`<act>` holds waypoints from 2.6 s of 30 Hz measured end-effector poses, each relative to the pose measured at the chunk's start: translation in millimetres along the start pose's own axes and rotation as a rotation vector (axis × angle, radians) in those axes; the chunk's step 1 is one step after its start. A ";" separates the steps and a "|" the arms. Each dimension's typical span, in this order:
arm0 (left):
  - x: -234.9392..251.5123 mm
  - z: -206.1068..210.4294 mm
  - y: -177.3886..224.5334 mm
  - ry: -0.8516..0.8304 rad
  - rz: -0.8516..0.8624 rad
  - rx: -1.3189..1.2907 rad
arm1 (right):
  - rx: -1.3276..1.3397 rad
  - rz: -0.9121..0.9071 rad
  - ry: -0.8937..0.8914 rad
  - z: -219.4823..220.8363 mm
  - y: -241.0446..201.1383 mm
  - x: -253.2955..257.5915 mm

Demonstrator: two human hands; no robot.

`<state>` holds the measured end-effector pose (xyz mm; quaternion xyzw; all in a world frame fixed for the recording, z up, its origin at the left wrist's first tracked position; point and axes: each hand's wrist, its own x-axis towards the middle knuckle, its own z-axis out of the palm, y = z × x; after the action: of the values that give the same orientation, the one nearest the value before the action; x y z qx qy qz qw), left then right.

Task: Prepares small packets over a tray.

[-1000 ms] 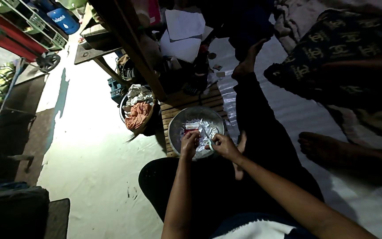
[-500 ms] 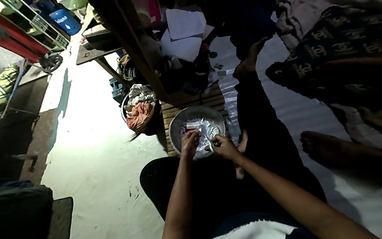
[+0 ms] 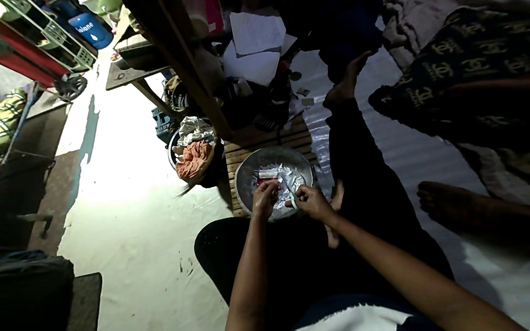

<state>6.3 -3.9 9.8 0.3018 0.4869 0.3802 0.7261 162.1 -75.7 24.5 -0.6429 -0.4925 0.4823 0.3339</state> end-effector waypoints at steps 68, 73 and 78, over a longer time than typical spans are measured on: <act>0.5 0.5 -0.9 0.046 0.123 -0.008 | 0.004 0.001 -0.018 2.5 -1.1 3.3; 0.6 1.0 -1.2 0.052 0.123 -0.001 | -0.012 0.005 -0.017 2.3 -1.9 3.5; 0.4 1.2 -1.1 0.053 0.117 -0.008 | -0.006 -0.007 0.000 3.0 -2.6 3.4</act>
<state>7.8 -4.2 9.2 0.3168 0.4860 0.4320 0.6906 158.7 -71.8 24.9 -0.6422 -0.4962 0.4796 0.3336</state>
